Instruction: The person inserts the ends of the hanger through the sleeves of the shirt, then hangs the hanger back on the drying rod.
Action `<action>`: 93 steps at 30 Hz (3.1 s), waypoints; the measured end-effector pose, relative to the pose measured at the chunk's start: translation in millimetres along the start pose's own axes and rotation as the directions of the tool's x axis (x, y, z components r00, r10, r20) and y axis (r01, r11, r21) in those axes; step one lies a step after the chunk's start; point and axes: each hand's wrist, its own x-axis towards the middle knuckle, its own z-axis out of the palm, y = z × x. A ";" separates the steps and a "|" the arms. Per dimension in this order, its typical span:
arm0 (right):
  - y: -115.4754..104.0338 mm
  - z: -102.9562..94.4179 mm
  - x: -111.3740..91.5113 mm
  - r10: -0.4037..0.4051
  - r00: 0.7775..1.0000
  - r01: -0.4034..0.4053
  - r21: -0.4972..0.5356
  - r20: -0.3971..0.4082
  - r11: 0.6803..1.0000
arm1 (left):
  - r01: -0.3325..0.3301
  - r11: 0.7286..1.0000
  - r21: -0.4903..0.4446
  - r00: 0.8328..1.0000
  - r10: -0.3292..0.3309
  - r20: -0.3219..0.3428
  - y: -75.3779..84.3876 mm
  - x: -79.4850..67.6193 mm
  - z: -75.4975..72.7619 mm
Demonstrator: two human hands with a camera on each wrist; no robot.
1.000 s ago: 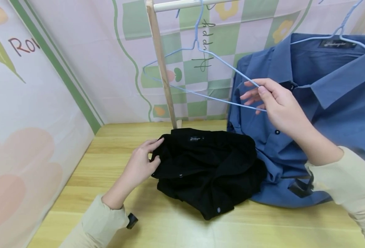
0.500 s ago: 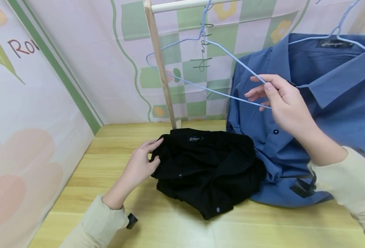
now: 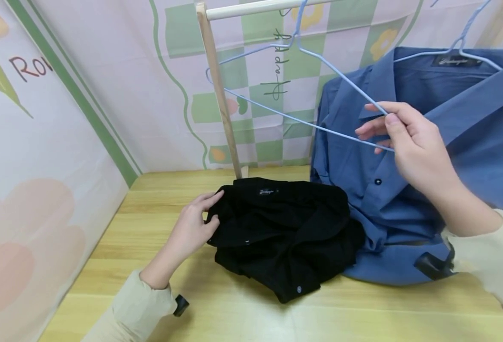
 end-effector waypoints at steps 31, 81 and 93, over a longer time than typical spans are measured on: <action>56.2 -46.0 -69.5 0.068 0.994 -0.059 0.096 -0.089 0.994 | 0.017 1.000 -0.005 1.000 -0.017 0.003 1.4 5.4 -4.8; 79.5 -49.1 -97.5 0.011 0.992 -0.022 0.094 0.123 0.995 | -0.059 0.988 -0.143 0.995 0.045 -0.094 7.0 -2.8 -7.0; 76.5 -34.4 -97.0 -0.037 0.989 0.030 0.052 0.146 0.998 | -0.121 0.975 -0.185 0.987 0.098 -0.131 16.0 -8.3 3.5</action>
